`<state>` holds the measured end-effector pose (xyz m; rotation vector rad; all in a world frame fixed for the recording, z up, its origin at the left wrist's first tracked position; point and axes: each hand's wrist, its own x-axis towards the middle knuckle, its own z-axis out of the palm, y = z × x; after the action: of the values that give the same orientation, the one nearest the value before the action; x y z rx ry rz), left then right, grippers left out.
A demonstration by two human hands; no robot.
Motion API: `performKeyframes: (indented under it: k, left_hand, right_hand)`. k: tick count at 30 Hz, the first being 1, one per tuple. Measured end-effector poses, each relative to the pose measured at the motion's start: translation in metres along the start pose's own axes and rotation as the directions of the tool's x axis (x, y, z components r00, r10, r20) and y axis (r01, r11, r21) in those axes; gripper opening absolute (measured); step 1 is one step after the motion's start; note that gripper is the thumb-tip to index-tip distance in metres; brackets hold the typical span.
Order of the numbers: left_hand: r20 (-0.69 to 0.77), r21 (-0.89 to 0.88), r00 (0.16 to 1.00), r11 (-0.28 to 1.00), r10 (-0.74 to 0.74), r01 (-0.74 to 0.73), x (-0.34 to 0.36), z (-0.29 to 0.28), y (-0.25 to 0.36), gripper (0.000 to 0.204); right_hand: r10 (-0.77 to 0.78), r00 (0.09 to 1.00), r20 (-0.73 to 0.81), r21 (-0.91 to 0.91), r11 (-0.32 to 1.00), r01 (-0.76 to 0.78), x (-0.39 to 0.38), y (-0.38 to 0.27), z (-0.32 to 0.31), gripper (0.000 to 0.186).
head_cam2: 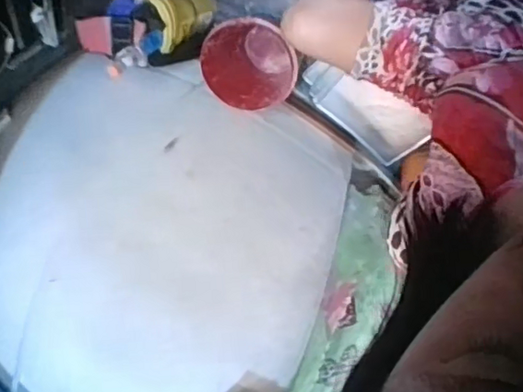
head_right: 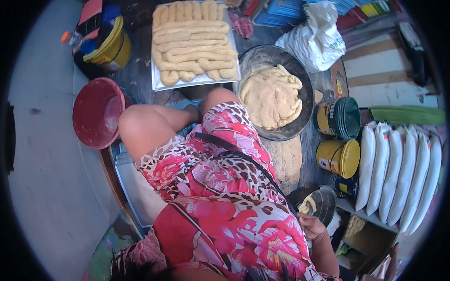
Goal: The person kneads dough in a large bowl by hand, stretches and shapes it into long strips, and arranges the strips onto a metal tray.
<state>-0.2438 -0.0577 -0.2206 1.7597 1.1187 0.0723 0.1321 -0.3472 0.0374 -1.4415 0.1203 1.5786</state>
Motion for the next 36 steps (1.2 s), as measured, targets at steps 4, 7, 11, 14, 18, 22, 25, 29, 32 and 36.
performKeyframes:
  k: [4, 7, 11, 14, 18, 22, 25, 29, 32, 36]
  left_hand:
    - [0.002, 0.043, 0.998, 0.997, 0.057, -0.057, 0.034, 0.004, -0.001, 0.029]
    - [0.04, 0.142, 0.991, 0.981, 0.129, -0.133, 0.075, 0.006, 0.003, 0.029]
    - [0.16, 0.337, 0.961, 0.903, 0.225, -0.268, 0.151, 0.009, 0.012, 0.029]
    - [0.279, 0.48, 0.925, 0.797, 0.258, -0.367, 0.209, 0.014, 0.017, 0.029]
    - [0.444, 0.597, 0.869, 0.651, 0.22, -0.47, 0.273, 0.026, 0.021, 0.03]
    - [0.541, 0.64, 0.826, 0.558, 0.161, -0.528, 0.306, 0.039, 0.02, 0.03]
    - [0.573, 0.648, 0.809, 0.532, 0.131, -0.546, 0.314, 0.044, 0.018, 0.031]
    - [0.601, 0.649, 0.791, 0.509, 0.113, -0.565, 0.314, 0.046, 0.017, 0.031]
    - [0.611, 0.653, 0.785, 0.5, 0.096, -0.569, 0.319, 0.047, 0.017, 0.032]
    - [0.602, 0.662, 0.791, 0.486, 0.108, -0.571, 0.328, 0.051, 0.014, 0.032]
  right_hand:
    - [0.045, 0.999, -0.026, -0.013, 0.999, -0.046, 0.004, 0.0, -0.004, 0.03]
    - [0.061, 0.998, -0.032, -0.016, 0.998, -0.062, 0.008, -0.002, -0.006, 0.031]
    - [0.059, 0.998, -0.032, -0.024, 0.998, -0.06, 0.013, -0.006, -0.01, 0.032]
    - [0.057, 0.998, -0.024, -0.03, 0.998, -0.057, 0.016, -0.007, -0.011, 0.033]
    - [0.057, 0.998, -0.022, -0.035, 0.998, -0.057, 0.021, -0.01, -0.014, 0.034]
    - [0.054, 0.998, -0.024, -0.043, 0.998, -0.055, 0.025, -0.013, -0.019, 0.035]
    - [0.051, 0.999, -0.019, -0.042, 0.998, -0.051, 0.028, -0.015, -0.026, 0.036]
    - [0.027, 1.0, -0.004, -0.038, 0.999, -0.027, 0.032, -0.016, -0.038, 0.037]
    - [0.001, 1.0, 0.016, -0.027, 1.0, -0.001, 0.037, -0.016, -0.042, 0.038]
    - [-0.004, 1.0, -0.006, 0.031, 1.0, 0.004, 0.047, -0.018, -0.037, 0.038]
